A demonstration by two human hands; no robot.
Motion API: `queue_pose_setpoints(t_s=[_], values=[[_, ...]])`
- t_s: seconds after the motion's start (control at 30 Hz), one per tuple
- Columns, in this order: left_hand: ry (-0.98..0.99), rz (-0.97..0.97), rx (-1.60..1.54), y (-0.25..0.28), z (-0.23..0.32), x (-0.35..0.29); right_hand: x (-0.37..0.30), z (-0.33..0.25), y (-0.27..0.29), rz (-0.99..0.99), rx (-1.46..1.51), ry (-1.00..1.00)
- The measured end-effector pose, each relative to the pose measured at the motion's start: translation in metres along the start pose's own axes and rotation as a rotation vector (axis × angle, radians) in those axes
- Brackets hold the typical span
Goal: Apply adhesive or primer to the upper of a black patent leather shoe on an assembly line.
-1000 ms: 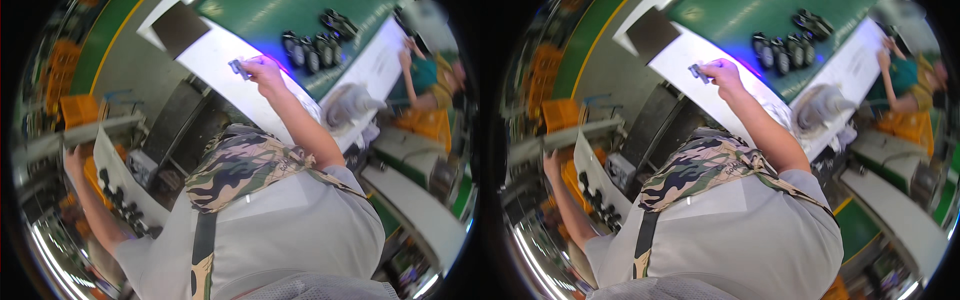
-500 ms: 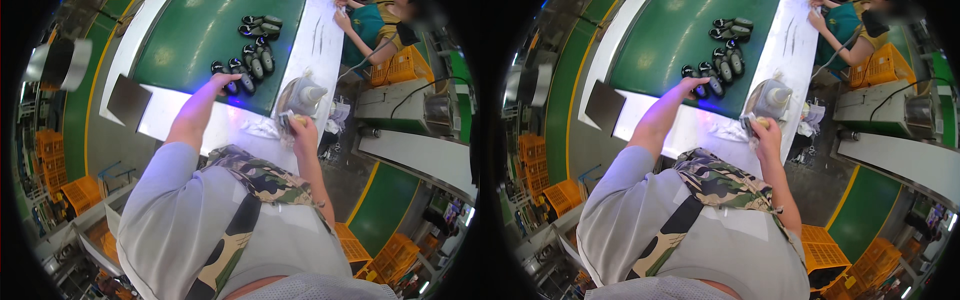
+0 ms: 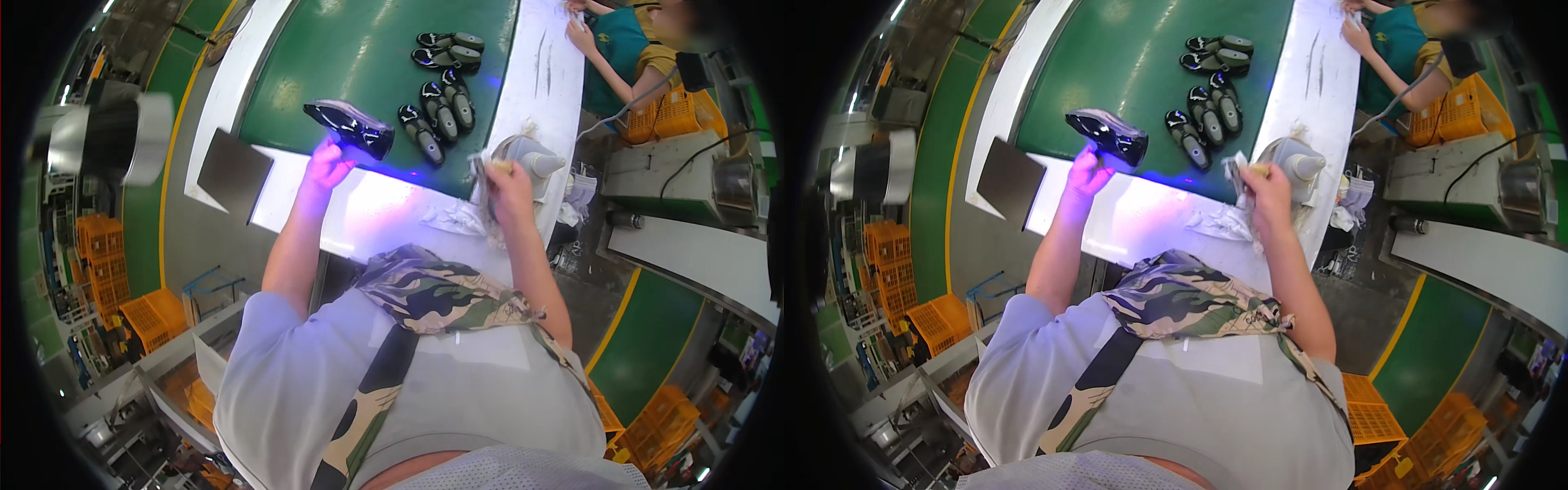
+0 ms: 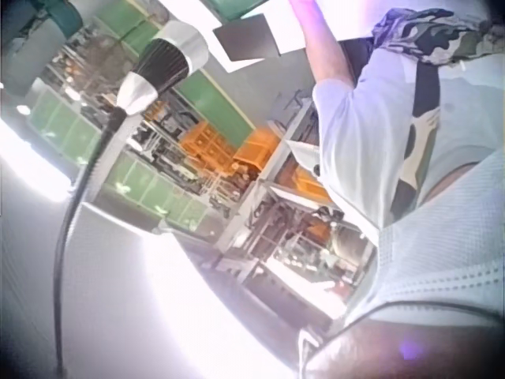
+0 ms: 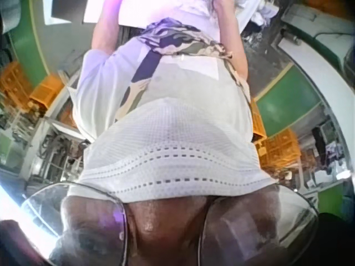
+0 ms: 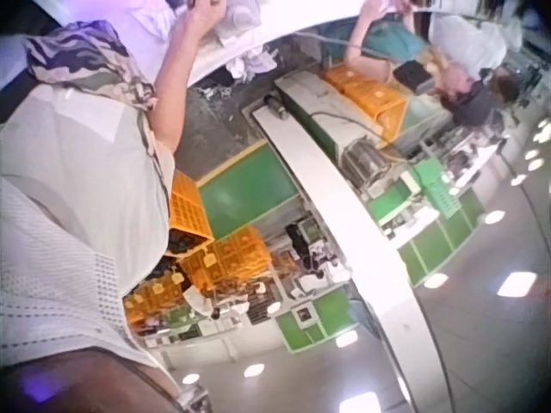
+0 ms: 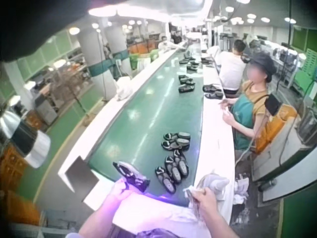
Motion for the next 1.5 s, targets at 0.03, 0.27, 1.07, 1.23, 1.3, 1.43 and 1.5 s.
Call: queue_pose_setpoints(t_s=[0.03, 0.27, 1.07, 1.23, 1.3, 1.43, 1.5], values=[[-0.044, 0.016, 0.066, 0.004, 0.014, -0.009, 0.007, 0.0, -0.019, -0.049, -0.007, 0.022], [-0.569, 0.309, 1.845, -0.074, 0.096, -0.082, 0.03, 0.003, -0.149, -0.325, -0.204, 0.063], [-0.86, 0.479, 2.203, -0.133, 0.152, -0.205, -0.117, 0.068, -0.339, -1.026, -0.014, -0.144], [-0.641, 0.524, 2.257, -0.114, 0.148, -0.19, -0.122, 0.038, -0.344, -1.005, -0.115, 0.018], [-0.443, 0.526, 2.196, -0.102, 0.145, -0.181, -0.116, 0.033, -0.345, -0.994, -0.165, 0.069], [-0.255, 0.489, 2.16, -0.096, 0.143, -0.171, -0.104, 0.021, -0.346, -0.956, -0.276, 0.231], [0.028, 0.353, 2.097, -0.085, 0.13, -0.164, -0.095, 0.022, -0.346, -0.967, -0.245, 0.239]])
Point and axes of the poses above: each hand's wrist, its own x-axis towards the middle knuckle, its own y-axis out of the back of the hand, z = x × y, the point moved 10 cm from there along x, towards the middle knuckle, and after that the axes turned 13 degrees about x, right-handed, at the moved point
